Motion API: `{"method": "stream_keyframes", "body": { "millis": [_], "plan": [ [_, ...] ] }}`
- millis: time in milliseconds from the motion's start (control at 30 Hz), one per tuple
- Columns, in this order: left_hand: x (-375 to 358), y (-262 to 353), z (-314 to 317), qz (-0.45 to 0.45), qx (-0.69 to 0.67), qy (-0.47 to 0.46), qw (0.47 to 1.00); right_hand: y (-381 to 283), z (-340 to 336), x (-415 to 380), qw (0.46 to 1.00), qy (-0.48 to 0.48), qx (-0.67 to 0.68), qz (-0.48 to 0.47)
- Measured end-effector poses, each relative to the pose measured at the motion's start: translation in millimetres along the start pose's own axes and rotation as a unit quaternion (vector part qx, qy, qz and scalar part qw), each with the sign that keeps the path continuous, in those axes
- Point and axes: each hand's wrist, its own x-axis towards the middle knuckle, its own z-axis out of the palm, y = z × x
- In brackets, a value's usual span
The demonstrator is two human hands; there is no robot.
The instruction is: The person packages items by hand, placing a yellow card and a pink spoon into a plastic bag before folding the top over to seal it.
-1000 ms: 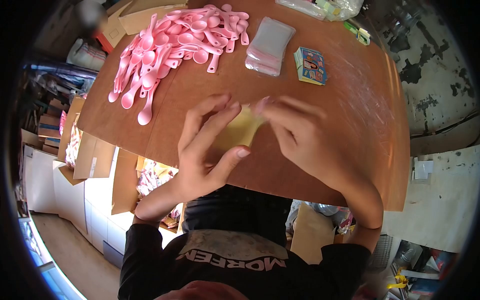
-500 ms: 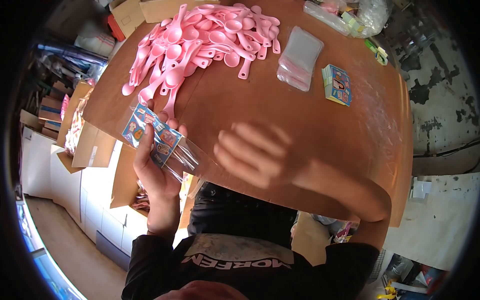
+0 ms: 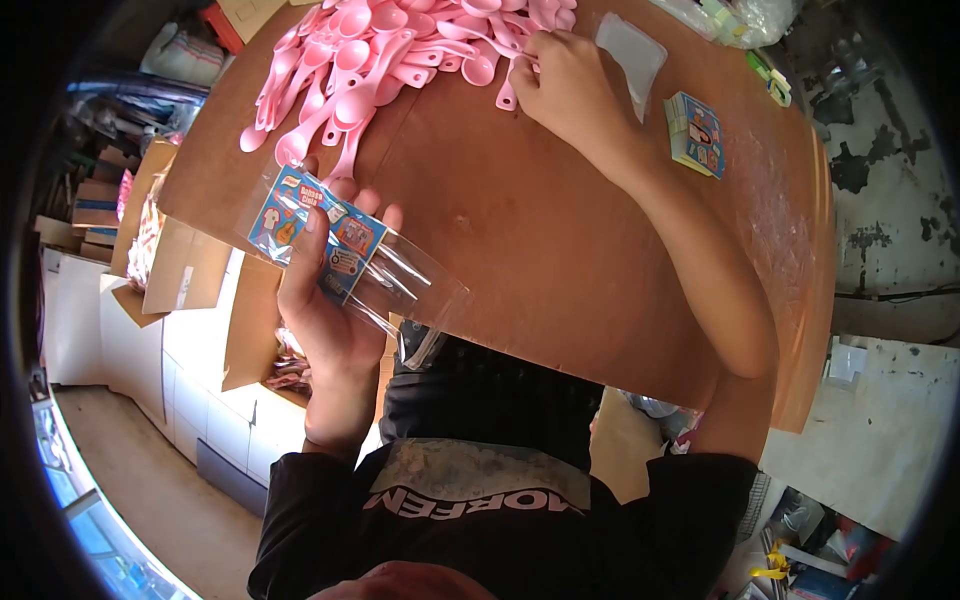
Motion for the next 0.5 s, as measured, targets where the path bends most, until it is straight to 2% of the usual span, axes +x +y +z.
{"method": "stream_keyframes", "body": {
  "millis": [200, 267, 367, 433, 467, 500],
  "plan": [
    [-1.5, -22.5, 14.1, -0.062, -0.042, -0.002, 0.997, -9.8, -71.7, -70.0, 0.978, 0.062, 0.153, 0.128],
    [0.4, -29.5, 18.7, -0.075, -0.060, 0.003, 0.995, -29.0, -107.3, -100.7, 0.945, 0.052, 0.235, 0.222],
    [4.3, -40.1, 24.0, -0.080, -0.085, 0.011, 0.993, -36.6, -146.5, -151.5, 0.932, 0.041, 0.236, 0.271],
    [5.1, -46.2, 27.2, -0.062, -0.108, 0.017, 0.992, -40.2, -155.0, -183.7, 0.866, 0.094, 0.368, 0.324],
    [5.0, -50.4, 27.3, -0.055, -0.119, 0.003, 0.991, -44.0, -155.0, -197.7, 0.866, 0.096, 0.367, 0.325],
    [4.0, -54.7, 28.6, -0.055, -0.119, 0.000, 0.991, -48.0, -151.6, -210.5, 0.847, 0.137, 0.411, 0.308]
  ]
}}
